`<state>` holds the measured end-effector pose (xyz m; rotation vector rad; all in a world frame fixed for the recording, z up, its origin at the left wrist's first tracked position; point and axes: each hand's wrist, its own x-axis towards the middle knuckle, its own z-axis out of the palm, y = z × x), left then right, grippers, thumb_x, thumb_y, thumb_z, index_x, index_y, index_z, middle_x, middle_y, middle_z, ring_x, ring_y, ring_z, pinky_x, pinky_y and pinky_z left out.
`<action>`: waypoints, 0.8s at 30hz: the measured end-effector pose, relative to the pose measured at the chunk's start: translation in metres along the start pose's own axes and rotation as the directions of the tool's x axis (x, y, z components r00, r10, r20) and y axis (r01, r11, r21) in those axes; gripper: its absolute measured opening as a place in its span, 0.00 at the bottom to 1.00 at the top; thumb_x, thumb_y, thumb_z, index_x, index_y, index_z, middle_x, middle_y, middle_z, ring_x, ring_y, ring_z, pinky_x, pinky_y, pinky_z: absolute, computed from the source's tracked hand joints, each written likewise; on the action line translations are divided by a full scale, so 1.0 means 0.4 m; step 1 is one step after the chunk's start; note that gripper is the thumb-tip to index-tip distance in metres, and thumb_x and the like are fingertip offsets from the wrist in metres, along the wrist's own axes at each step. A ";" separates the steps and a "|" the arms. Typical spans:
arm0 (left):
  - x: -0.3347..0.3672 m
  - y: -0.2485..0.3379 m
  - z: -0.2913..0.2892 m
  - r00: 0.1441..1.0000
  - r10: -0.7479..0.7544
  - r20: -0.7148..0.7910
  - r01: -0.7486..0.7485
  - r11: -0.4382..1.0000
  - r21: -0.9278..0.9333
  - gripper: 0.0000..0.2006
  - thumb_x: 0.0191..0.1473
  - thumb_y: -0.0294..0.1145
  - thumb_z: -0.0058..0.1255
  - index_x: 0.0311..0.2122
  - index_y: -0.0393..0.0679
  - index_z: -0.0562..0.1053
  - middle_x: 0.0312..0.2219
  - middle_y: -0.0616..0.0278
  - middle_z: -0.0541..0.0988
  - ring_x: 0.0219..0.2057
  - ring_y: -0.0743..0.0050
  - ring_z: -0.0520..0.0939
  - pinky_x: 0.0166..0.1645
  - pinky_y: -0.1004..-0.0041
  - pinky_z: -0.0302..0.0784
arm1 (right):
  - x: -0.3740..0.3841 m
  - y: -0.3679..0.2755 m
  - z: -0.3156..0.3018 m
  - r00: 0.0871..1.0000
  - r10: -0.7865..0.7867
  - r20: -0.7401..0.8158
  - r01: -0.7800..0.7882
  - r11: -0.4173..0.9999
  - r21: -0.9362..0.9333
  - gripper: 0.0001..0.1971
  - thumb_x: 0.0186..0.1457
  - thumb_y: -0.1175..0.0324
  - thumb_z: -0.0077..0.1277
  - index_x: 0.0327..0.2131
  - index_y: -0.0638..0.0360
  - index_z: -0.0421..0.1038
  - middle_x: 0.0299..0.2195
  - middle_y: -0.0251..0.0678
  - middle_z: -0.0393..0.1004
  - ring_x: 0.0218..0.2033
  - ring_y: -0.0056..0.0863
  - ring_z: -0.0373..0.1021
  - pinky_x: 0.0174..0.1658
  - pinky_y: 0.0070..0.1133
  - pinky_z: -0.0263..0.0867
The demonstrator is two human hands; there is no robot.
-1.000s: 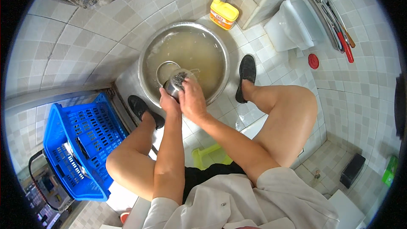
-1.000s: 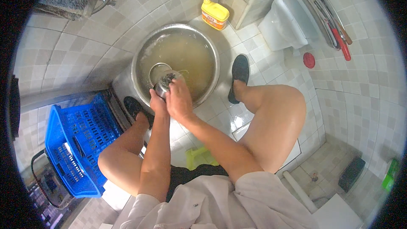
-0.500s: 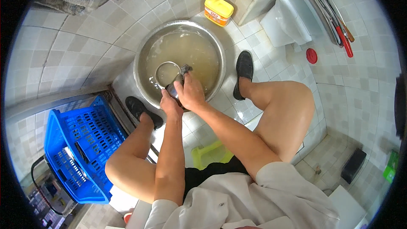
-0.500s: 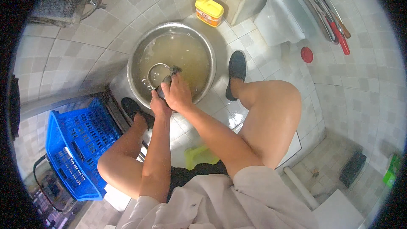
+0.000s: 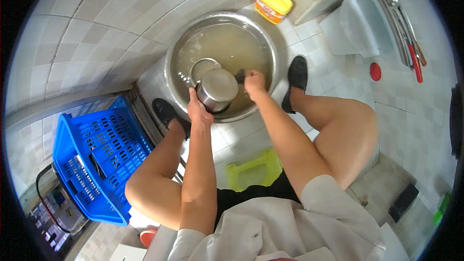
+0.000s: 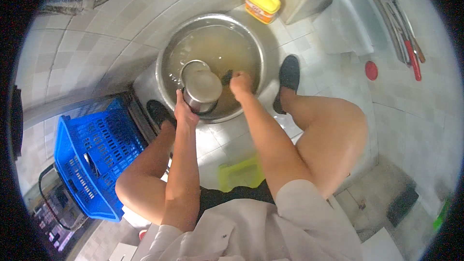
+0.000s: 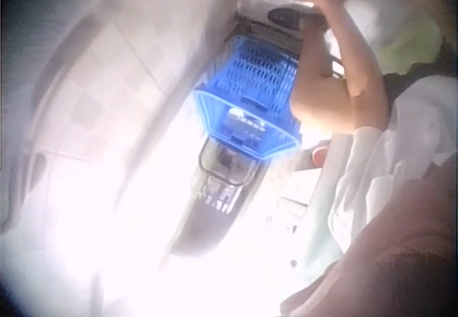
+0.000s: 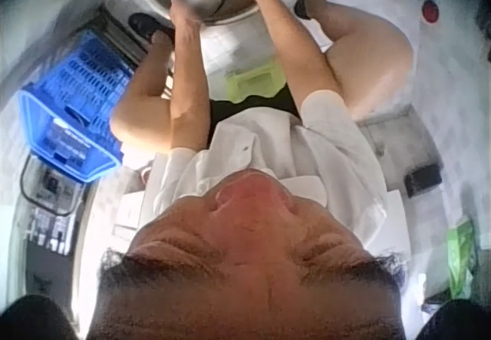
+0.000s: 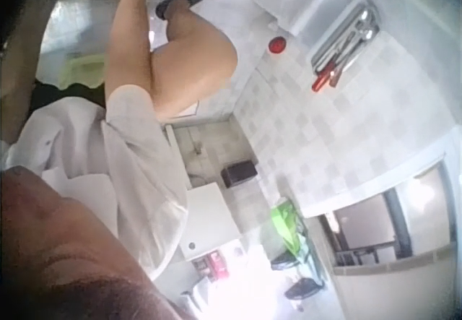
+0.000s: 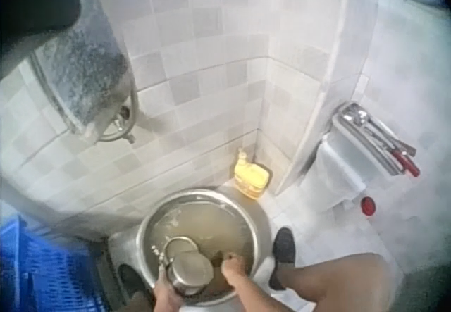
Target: The person washes metallic cups and a strainer in a basin of water using a scouring pad.
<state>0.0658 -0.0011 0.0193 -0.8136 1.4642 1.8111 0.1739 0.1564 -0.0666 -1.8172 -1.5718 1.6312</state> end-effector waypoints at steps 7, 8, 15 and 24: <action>0.041 0.063 -0.032 0.885 -0.017 0.465 0.230 0.885 -0.405 0.30 0.68 0.57 0.29 0.63 0.46 0.63 0.62 0.59 0.66 0.62 0.59 0.68 0.65 0.56 0.64 | 0.099 0.037 -0.018 0.979 -0.201 -0.043 0.181 0.942 -0.284 0.14 0.56 0.73 0.45 0.44 0.63 0.74 0.40 0.55 0.77 0.45 0.51 0.74 0.48 0.38 0.69; 0.029 0.054 -0.017 0.882 -0.027 0.470 0.241 0.884 -0.402 0.30 0.68 0.57 0.29 0.63 0.46 0.63 0.62 0.59 0.66 0.62 0.59 0.68 0.65 0.56 0.64 | 0.105 0.044 -0.030 0.972 -0.234 0.009 0.226 0.931 -0.288 0.16 0.55 0.74 0.45 0.47 0.63 0.73 0.43 0.55 0.77 0.45 0.49 0.74 0.47 0.36 0.69; 0.051 0.022 -0.018 0.964 0.065 0.260 0.037 0.928 -0.371 0.36 0.65 0.66 0.17 0.68 0.54 0.57 0.66 0.64 0.61 0.67 0.56 0.59 0.70 0.50 0.52 | -0.088 -0.098 -0.003 0.888 -0.014 0.461 -0.274 0.787 0.553 0.17 0.54 0.81 0.41 0.46 0.62 0.73 0.48 0.39 0.74 0.43 0.35 0.74 0.39 0.35 0.78; -0.025 -0.018 0.064 0.974 0.045 0.224 0.023 0.957 -0.289 0.42 0.61 0.72 0.24 0.65 0.46 0.60 0.62 0.53 0.66 0.62 0.52 0.67 0.66 0.57 0.61 | -0.329 -0.211 0.002 0.907 -0.251 0.337 0.273 0.962 -0.017 0.27 0.66 0.53 0.39 0.53 0.71 0.69 0.52 0.58 0.71 0.56 0.50 0.67 0.59 0.32 0.60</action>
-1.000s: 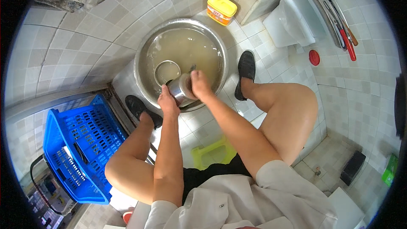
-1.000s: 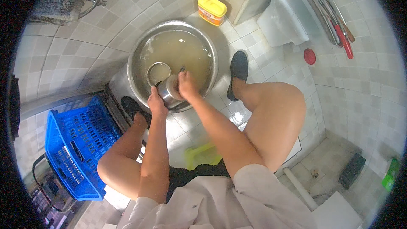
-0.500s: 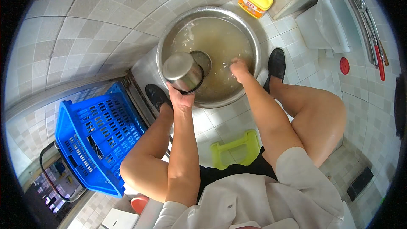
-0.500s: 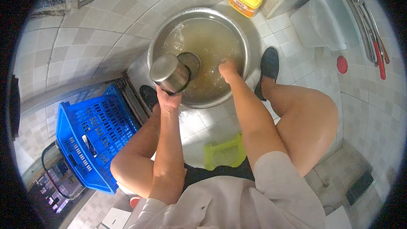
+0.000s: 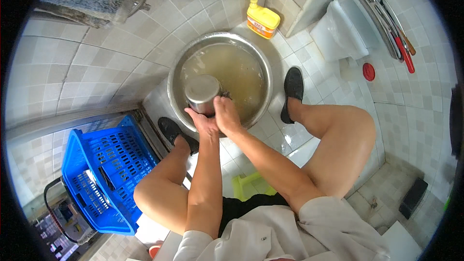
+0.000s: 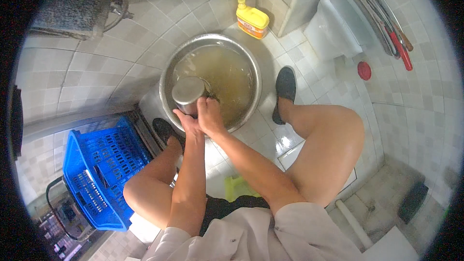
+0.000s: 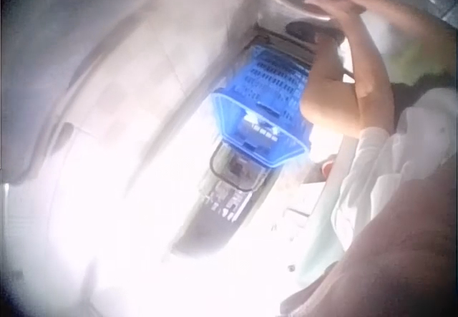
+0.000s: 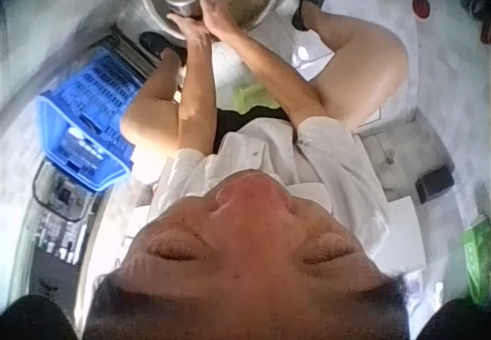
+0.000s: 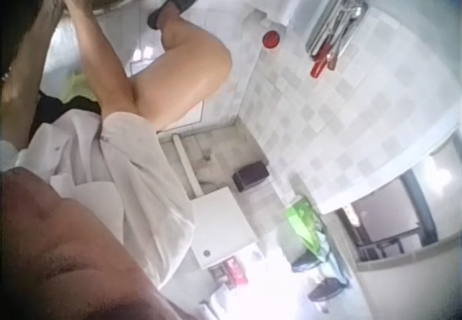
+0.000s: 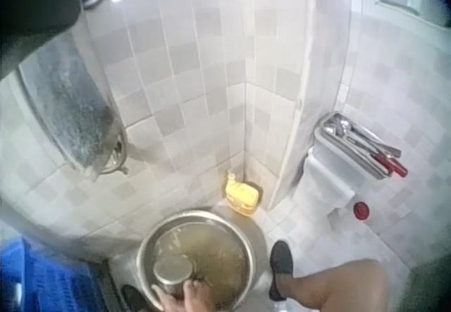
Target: The person washes metallic cups and a strainer in a basin of water using a scouring pad.
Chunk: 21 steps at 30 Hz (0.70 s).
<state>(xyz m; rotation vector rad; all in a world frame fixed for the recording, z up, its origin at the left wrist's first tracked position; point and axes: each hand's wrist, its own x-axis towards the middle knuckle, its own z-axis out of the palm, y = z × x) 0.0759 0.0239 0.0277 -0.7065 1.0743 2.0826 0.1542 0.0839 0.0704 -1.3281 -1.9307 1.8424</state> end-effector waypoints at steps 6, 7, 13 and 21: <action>-0.053 -0.019 -0.023 0.973 -0.082 0.215 0.054 0.990 0.133 0.37 0.63 0.68 0.28 0.66 0.50 0.58 0.66 0.60 0.60 0.67 0.49 0.58 0.69 0.48 0.54 | 0.096 0.061 -0.080 0.985 0.168 -0.043 -0.128 0.872 0.473 0.36 0.67 0.42 0.34 0.57 0.70 0.66 0.61 0.50 0.65 0.61 0.40 0.62 0.63 0.31 0.56; -0.050 -0.012 -0.026 0.984 -0.092 0.151 0.067 0.984 0.162 0.37 0.63 0.66 0.34 0.62 0.42 0.64 0.60 0.55 0.68 0.61 0.52 0.68 0.65 0.50 0.62 | 0.122 0.078 -0.106 0.973 0.214 0.087 -0.226 0.809 0.542 0.36 0.66 0.42 0.36 0.63 0.66 0.59 0.66 0.46 0.58 0.65 0.36 0.56 0.67 0.28 0.49; -0.051 0.102 0.000 0.958 0.167 0.233 -0.286 0.590 0.755 0.33 0.64 0.60 0.41 0.46 0.31 0.74 0.40 0.53 0.79 0.40 0.66 0.79 0.47 0.67 0.75 | 0.139 0.065 -0.133 0.966 -0.169 0.195 0.089 0.927 0.364 0.21 0.67 0.52 0.43 0.50 0.59 0.74 0.48 0.35 0.74 0.47 0.27 0.70 0.51 0.27 0.66; -0.010 0.098 -0.022 0.871 0.226 0.436 -0.479 0.191 0.857 0.37 0.66 0.58 0.39 0.22 0.27 0.73 0.14 0.62 0.70 0.20 0.77 0.66 0.25 0.66 0.64 | 0.063 -0.005 -0.077 0.710 -0.673 0.208 0.694 0.718 -0.044 0.08 0.60 0.69 0.51 0.37 0.64 0.76 0.36 0.42 0.75 0.36 0.33 0.73 0.41 0.29 0.68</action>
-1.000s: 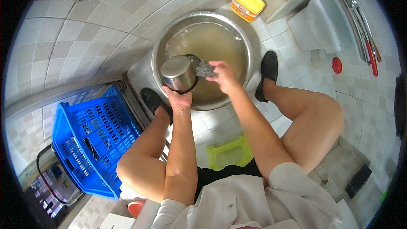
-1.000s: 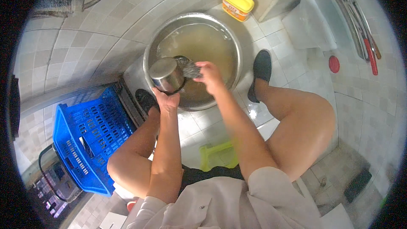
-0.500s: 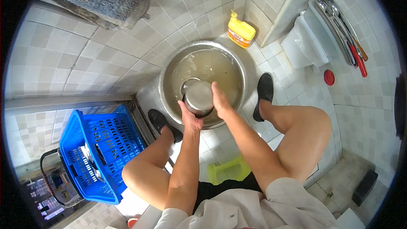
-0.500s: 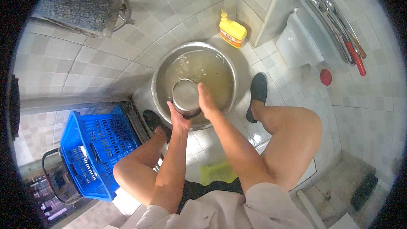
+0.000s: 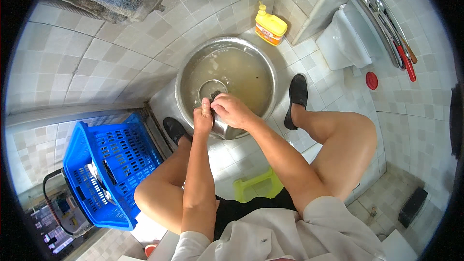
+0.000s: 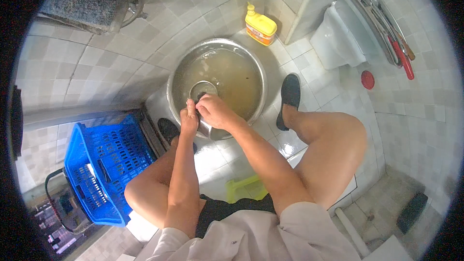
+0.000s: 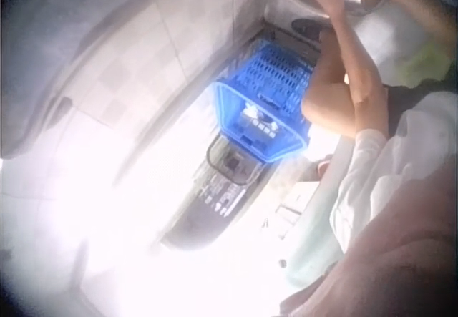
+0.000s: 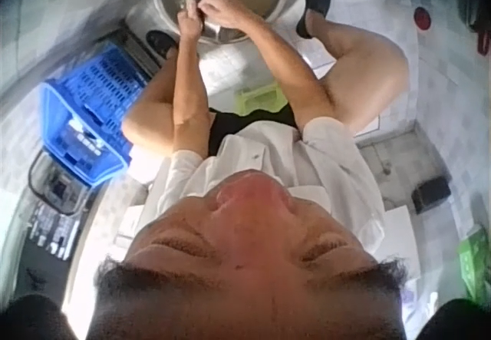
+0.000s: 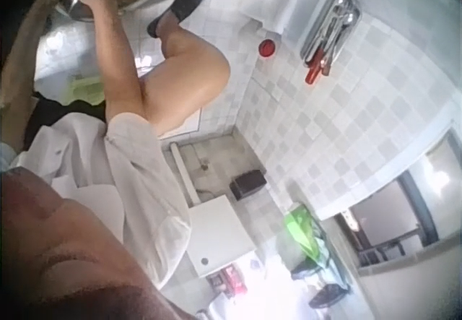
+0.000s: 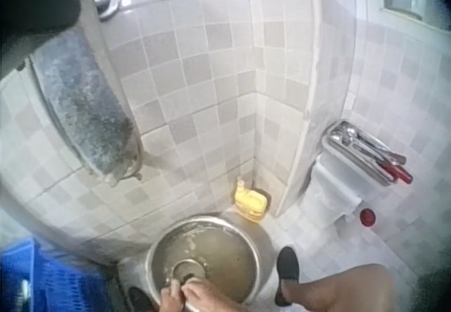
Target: The person washes metallic cups and a strainer in a basin of water using a scouring pad.
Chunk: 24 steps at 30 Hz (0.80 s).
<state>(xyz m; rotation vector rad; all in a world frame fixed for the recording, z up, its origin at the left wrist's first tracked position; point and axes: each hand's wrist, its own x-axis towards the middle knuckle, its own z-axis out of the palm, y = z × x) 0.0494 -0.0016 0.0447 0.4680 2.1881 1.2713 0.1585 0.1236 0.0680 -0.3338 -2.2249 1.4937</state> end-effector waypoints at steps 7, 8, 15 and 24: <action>-0.027 0.007 0.010 0.995 -0.078 0.066 0.094 0.949 -0.300 0.30 0.63 0.55 0.49 0.18 0.39 0.70 0.15 0.71 0.67 0.20 0.82 0.62 0.24 0.72 0.60 | 0.017 0.054 -0.099 0.754 0.629 0.187 -0.656 0.730 0.190 0.14 0.54 0.62 0.59 0.36 0.64 0.75 0.30 0.37 0.77 0.31 0.25 0.73 0.35 0.26 0.67; -0.028 0.048 0.021 0.984 -0.112 0.136 0.155 0.915 -0.373 0.25 0.62 0.53 0.52 0.25 0.38 0.74 0.21 0.68 0.73 0.22 0.81 0.69 0.26 0.74 0.66 | 0.008 0.074 -0.105 0.751 0.635 0.181 -0.660 0.728 0.187 0.14 0.54 0.62 0.59 0.36 0.64 0.75 0.30 0.37 0.77 0.31 0.25 0.73 0.35 0.26 0.67; -0.041 0.091 0.013 0.952 -0.246 0.181 0.301 0.661 -0.687 0.29 0.63 0.55 0.48 0.45 0.31 0.74 0.38 0.50 0.81 0.37 0.63 0.83 0.43 0.67 0.81 | 0.017 0.108 -0.106 0.747 0.595 0.296 -0.623 0.471 0.624 0.10 0.60 0.64 0.54 0.40 0.60 0.74 0.35 0.30 0.74 0.36 0.16 0.70 0.39 0.15 0.67; -0.046 0.123 0.056 0.953 -0.291 0.090 0.116 0.074 -0.991 0.24 0.62 0.49 0.42 0.56 0.44 0.70 0.51 0.57 0.77 0.53 0.56 0.77 0.58 0.53 0.74 | -0.002 0.000 -0.011 0.694 0.705 0.144 -0.320 0.123 0.939 0.12 0.65 0.56 0.48 0.35 0.53 0.73 0.31 0.29 0.75 0.34 0.25 0.72 0.38 0.28 0.69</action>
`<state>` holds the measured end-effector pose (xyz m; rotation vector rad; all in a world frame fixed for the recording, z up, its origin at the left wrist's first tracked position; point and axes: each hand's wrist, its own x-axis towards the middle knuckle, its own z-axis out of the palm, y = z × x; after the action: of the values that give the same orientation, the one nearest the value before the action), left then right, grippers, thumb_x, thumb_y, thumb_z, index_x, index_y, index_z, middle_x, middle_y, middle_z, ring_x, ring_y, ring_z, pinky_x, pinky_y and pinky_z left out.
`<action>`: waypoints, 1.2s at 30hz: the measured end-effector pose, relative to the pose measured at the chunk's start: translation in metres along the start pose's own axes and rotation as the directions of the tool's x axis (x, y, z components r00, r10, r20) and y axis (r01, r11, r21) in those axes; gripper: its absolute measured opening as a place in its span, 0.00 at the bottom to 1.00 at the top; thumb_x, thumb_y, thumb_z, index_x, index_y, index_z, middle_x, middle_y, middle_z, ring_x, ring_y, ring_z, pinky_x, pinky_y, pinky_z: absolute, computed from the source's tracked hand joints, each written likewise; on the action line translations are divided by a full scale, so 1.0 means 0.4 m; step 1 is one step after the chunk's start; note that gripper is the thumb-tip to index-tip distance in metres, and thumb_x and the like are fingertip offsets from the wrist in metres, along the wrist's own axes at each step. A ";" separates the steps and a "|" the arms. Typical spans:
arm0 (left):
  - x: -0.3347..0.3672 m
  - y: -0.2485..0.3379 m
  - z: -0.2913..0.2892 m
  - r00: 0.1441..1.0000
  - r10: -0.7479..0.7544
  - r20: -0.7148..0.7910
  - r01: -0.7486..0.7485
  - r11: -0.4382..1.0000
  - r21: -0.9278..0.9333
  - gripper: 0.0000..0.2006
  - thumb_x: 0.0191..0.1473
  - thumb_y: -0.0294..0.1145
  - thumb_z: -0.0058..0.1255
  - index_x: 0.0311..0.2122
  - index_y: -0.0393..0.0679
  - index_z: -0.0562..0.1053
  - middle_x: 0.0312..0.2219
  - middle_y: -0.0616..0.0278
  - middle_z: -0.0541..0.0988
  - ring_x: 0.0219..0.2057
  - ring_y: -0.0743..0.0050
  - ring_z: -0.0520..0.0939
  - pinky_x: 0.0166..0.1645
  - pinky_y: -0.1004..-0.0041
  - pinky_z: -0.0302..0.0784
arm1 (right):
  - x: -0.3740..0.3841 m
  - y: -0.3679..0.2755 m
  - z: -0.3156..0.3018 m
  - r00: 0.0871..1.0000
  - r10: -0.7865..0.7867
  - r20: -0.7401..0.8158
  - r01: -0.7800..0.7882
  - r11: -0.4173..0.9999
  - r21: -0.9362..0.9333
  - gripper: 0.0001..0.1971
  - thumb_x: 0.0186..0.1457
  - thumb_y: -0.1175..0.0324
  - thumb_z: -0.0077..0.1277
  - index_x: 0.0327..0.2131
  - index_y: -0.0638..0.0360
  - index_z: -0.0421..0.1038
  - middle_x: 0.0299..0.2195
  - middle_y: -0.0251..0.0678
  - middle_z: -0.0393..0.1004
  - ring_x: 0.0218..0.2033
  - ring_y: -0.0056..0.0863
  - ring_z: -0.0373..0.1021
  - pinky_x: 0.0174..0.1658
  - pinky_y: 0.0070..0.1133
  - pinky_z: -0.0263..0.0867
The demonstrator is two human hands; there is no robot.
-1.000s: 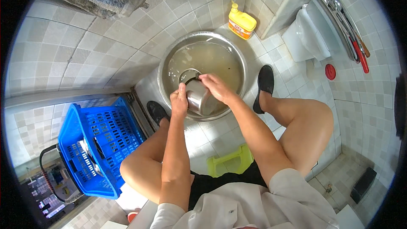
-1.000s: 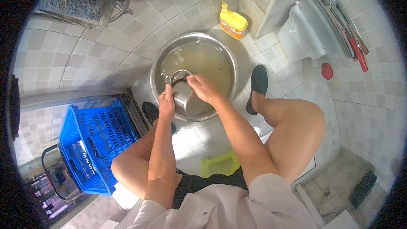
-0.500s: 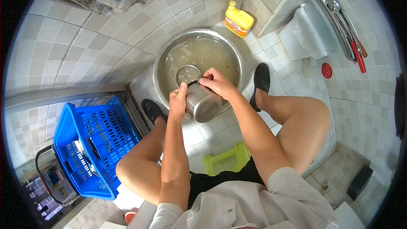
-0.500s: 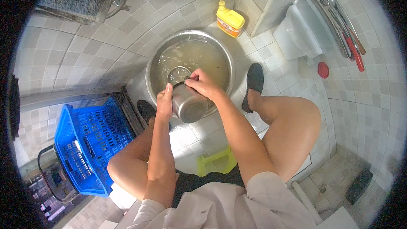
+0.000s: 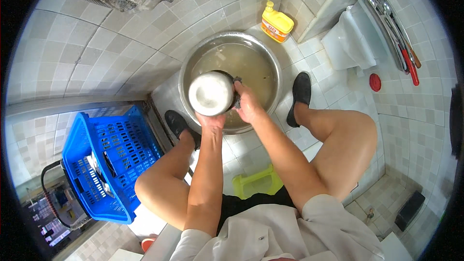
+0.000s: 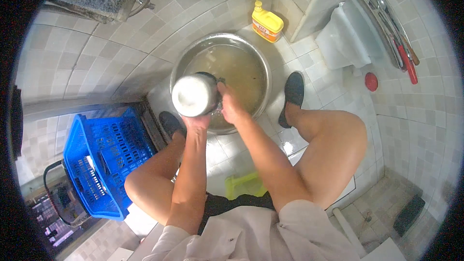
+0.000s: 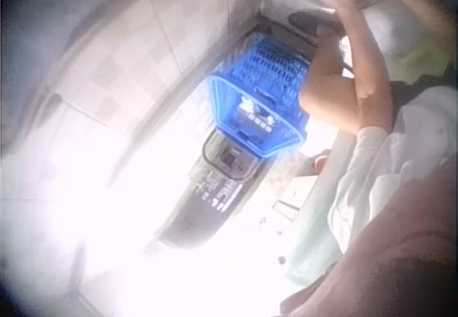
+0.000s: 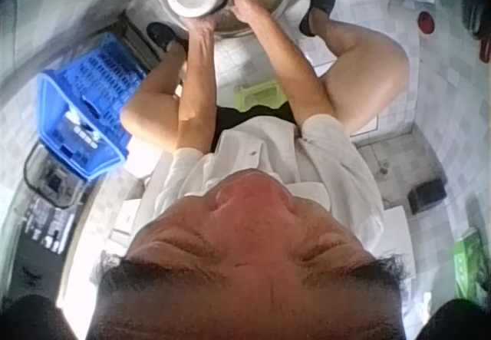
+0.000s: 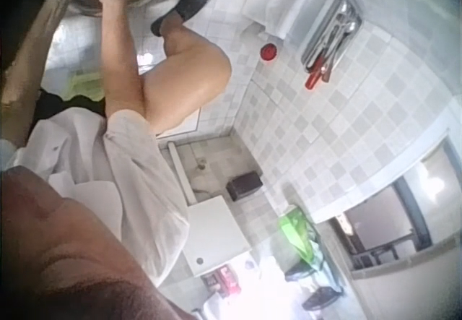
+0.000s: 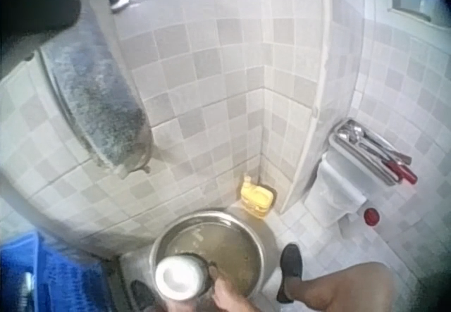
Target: The person washes metallic cups and a strainer in a basin of water using a scouring pad.
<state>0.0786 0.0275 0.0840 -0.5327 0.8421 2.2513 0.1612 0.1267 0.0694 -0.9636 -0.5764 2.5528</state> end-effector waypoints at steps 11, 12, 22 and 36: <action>0.016 0.032 0.016 0.999 -0.051 -0.003 0.050 0.970 0.236 0.21 0.64 0.46 0.46 0.51 0.37 0.73 0.44 0.55 0.81 0.46 0.59 0.82 0.52 0.57 0.79 | 0.033 -0.047 -0.023 0.999 0.031 0.026 -0.030 0.999 -0.037 0.17 0.66 0.59 0.46 0.49 0.61 0.71 0.42 0.36 0.77 0.40 0.28 0.74 0.47 0.27 0.70; 0.022 -0.015 0.025 0.997 0.067 -0.036 -0.062 0.990 0.123 0.20 0.65 0.45 0.42 0.54 0.42 0.72 0.49 0.60 0.79 0.51 0.59 0.79 0.56 0.55 0.76 | 0.049 0.010 -0.018 0.993 -0.059 -0.106 0.061 0.998 0.017 0.17 0.67 0.59 0.45 0.49 0.61 0.71 0.44 0.37 0.77 0.43 0.29 0.72 0.51 0.29 0.68; 0.066 0.137 -0.021 0.950 -0.308 0.056 0.244 0.839 0.486 0.25 0.66 0.51 0.37 0.54 0.41 0.72 0.49 0.59 0.79 0.50 0.60 0.79 0.55 0.59 0.76 | 0.060 -0.082 0.018 0.972 0.196 0.132 -0.171 0.969 -0.177 0.20 0.61 0.52 0.54 0.47 0.58 0.73 0.40 0.35 0.78 0.38 0.25 0.74 0.42 0.28 0.71; 0.042 0.102 0.051 0.962 -0.271 0.023 0.241 0.887 0.395 0.19 0.66 0.39 0.39 0.55 0.42 0.71 0.51 0.58 0.77 0.50 0.60 0.79 0.54 0.59 0.76 | 0.063 -0.083 -0.001 0.996 0.075 0.054 -0.065 0.983 -0.171 0.23 0.63 0.49 0.48 0.51 0.58 0.72 0.48 0.34 0.76 0.50 0.27 0.69 0.56 0.28 0.61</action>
<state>0.0354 0.0260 0.1061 -0.3425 1.0784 1.7893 0.1498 0.1666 0.0717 -0.9805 -0.8011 2.6370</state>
